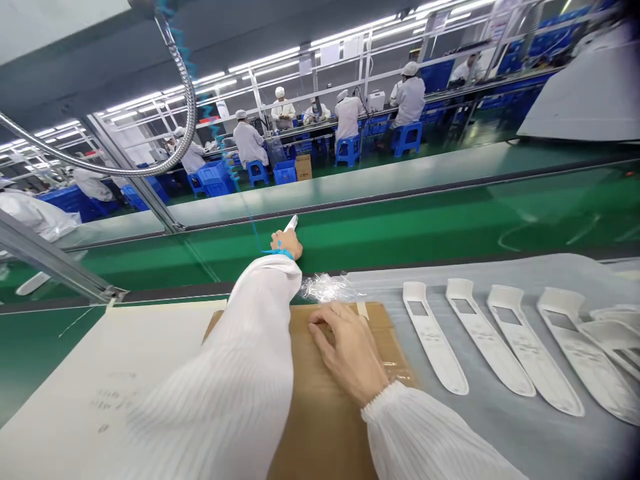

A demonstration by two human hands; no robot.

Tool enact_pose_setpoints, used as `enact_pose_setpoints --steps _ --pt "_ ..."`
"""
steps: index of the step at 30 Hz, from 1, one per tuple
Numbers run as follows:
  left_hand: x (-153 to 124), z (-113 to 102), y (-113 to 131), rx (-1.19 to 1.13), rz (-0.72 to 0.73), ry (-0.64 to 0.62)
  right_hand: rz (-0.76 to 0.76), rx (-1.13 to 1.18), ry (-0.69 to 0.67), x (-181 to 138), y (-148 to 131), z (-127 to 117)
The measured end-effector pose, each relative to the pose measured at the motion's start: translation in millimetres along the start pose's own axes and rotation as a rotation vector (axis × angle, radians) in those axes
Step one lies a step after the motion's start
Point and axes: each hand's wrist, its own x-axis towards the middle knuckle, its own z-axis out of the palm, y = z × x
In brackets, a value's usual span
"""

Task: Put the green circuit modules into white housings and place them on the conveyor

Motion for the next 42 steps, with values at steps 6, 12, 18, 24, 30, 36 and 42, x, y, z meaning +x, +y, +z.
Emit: enact_pose_setpoints --steps 6,12,18,24,30,36,42 --pt "-30.1 -49.0 -18.4 -0.311 0.055 -0.113 0.242 0.416 0.097 10.5 1.2 -10.6" --pt "-135.1 -90.0 -31.8 -0.754 0.317 -0.467 0.535 1.199 -0.243 14.2 -15.4 -28.4" --pt "-209.2 -41.9 -46.2 -1.021 0.134 -0.25 0.356 0.943 -0.257 -3.0 -26.3 -11.3" --pt "-230.1 -20.4 -42.7 -1.019 0.177 -0.281 0.429 1.041 -0.004 1.0 -24.6 -2.7" --pt "-227.4 -48.3 -48.2 -0.626 0.191 -0.233 0.201 0.371 0.219 1.7 -11.1 -14.0" --pt "-223.9 -62.6 -58.0 -0.293 0.415 -0.163 -0.247 -0.275 0.28 3.7 0.3 -20.6" --pt "-213.6 -61.8 -61.8 -0.372 0.003 0.037 -0.228 -0.164 0.116 -4.2 -12.0 -19.0"
